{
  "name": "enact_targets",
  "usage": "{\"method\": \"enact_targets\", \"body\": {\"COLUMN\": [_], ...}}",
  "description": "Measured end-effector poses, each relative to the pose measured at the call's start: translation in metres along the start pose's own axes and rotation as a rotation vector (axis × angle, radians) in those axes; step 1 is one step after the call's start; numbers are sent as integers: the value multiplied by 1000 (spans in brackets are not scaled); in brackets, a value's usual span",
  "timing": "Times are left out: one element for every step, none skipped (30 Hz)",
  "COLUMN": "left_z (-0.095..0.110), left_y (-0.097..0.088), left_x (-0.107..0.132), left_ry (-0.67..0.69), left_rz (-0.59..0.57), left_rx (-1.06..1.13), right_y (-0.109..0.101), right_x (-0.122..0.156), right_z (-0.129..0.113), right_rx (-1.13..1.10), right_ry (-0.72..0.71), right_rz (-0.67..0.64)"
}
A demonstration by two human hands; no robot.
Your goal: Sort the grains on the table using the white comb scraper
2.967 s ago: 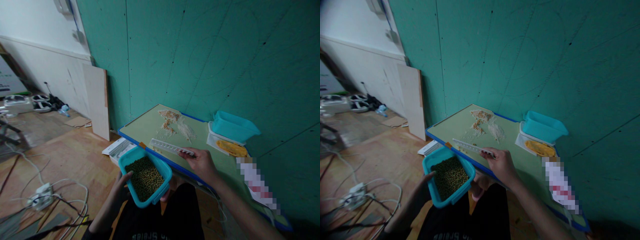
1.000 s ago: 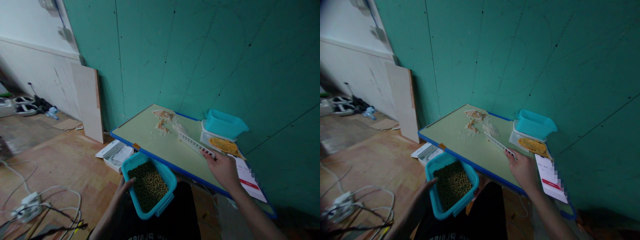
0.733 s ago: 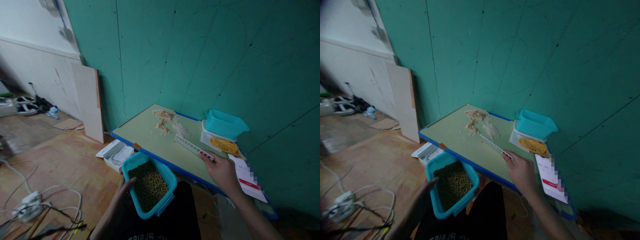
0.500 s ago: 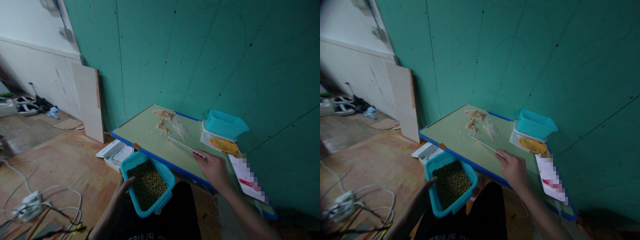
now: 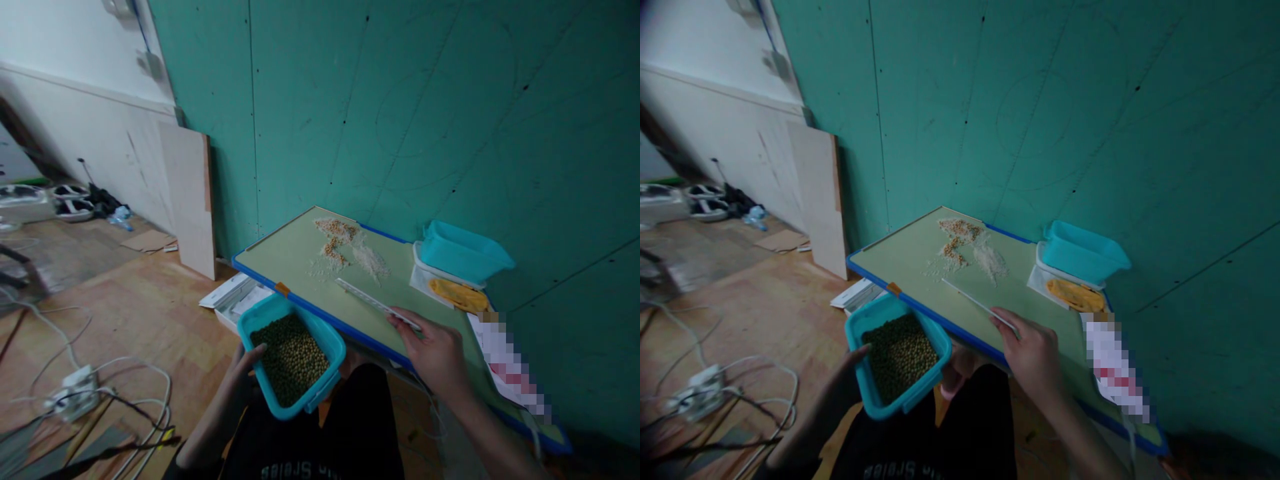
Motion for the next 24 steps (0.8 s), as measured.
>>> {"method": "enact_targets", "body": {"left_z": [1,1,0,0,-1,-2,-3,-5,-6,-6,-5,-5,-4,-3,-2,-2,-1,-1,-1,-1,-1,-1,-1,-2], "left_y": [4,8,13,16,20,23,26,29,32,37,39,42,44,45,45,45,45,45,45,45,46,46,46,46], "left_x": [5,9,13,16,18,20,22,25,29,33,38,43,47,51,53,54,54,54,53,52,51,50,49,48], "left_ry": [18,23,29,30,32,22,4,-19,-55,-70,-65,-72,-62,-51,-41,-31,-25,-25,-27,-30,-32,-33,-36,-43], "left_rz": [16,10,6,15,16,20,13,4,-18,-70,-81,-127,-146,-161,-169,-165,-156,-146,-133,-117,-103,-88,-73,-58], "left_rx": [-17,-22,-18,-14,0,20,44,73,101,126,144,155,153,152,148,146,147,148,148,147,145,144,141,139], "right_y": [-2,-4,-5,-6,-7,-9,-10,-11,-11,-12,-12,-13,-13,-13,-12,-11,-9,-7,-4,-1,2,6,11,17], "right_x": [3,6,8,10,12,13,14,15,16,18,18,19,19,19,19,18,17,16,15,14,13,12,11,10], "right_z": [-2,-3,-6,-9,-13,-18,-25,-32,-39,-46,-52,-58,-62,-66,-68,-69,-69,-69,-67,-66,-65,-64,-64,-65], "right_rx": [5,7,6,1,-7,-17,-29,-44,-63,-84,-105,-125,-143,-157,-168,-175,-177,-173,-166,-159,-155,-157,-164,-173], "right_ry": [-4,-8,-15,-27,-47,-73,-102,-130,-156,-174,-187,-196,-205,-214,-223,-230,-235,-235,-235,-238,-243,-252,-264,-278], "right_rz": [-4,-13,-21,-27,-31,-31,-32,-37,-46,-55,-59,-58,-53,-46,-36,-25,-16,-9,-5,-2,-6,-15,-32,-57]}}
Point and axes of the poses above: each hand's wrist, its own x-axis away from the middle knuckle, its own y-axis out of the palm, z = x × y, the point moved 5 cm from there along -x, towards the middle knuckle, and after that the axes turned 11 degrees about z, right-handed, at the moved point
